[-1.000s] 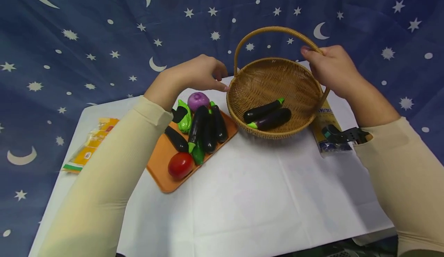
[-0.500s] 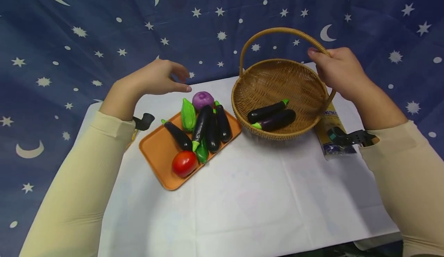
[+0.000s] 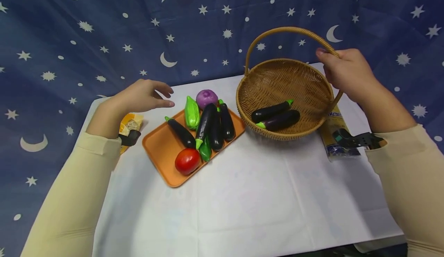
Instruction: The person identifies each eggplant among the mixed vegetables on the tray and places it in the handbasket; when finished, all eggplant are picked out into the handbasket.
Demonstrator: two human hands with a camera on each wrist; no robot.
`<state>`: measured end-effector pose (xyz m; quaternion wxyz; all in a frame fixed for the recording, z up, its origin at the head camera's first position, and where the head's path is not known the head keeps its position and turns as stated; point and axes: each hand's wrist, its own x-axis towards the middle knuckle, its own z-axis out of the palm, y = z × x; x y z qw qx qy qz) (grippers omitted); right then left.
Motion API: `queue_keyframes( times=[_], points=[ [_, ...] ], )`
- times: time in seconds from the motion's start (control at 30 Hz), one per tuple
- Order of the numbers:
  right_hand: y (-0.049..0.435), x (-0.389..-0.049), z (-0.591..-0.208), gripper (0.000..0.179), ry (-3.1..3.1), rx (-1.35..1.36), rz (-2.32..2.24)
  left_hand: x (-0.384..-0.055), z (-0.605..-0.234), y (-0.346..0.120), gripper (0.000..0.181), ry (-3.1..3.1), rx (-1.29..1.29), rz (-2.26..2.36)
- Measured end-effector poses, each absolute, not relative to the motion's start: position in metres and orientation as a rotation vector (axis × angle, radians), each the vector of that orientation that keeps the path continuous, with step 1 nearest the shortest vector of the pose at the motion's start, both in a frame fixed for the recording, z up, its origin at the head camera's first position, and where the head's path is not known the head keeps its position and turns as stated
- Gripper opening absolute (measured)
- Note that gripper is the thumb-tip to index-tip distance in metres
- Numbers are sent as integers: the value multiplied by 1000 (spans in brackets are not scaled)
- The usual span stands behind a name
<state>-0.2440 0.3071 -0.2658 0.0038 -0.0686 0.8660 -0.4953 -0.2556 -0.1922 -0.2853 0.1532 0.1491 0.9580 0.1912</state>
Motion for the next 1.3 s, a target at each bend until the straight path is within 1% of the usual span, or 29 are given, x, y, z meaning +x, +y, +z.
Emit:
queue_keyframes(
  times=[0.3, 0.47, 0.67, 0.97, 1.1, 1.3],
  points=[
    [311, -244, -268, 66, 2719, -212, -1538, -249, -323, -203, 47, 2727, 395, 653],
    [310, -245, -268, 66, 2722, -217, -1547, -248, -344, -205, 43, 2754, 463, 658],
    [309, -245, -268, 66, 2730, -209, -1541, -246, -366, -202, 45, 2742, 576, 661],
    [308, -246, -267, 66, 2723, -180, -1558, -243, -381, -200, 43, 2672, 714, 577],
    [308, -246, -267, 66, 2748, -196, -1531, -242, -386, -195, 45, 2626, 757, 571],
    [307, -246, -267, 66, 2735, -208, -1551, -240, -392, -187, 46, 2588, 707, 500]
  ],
)
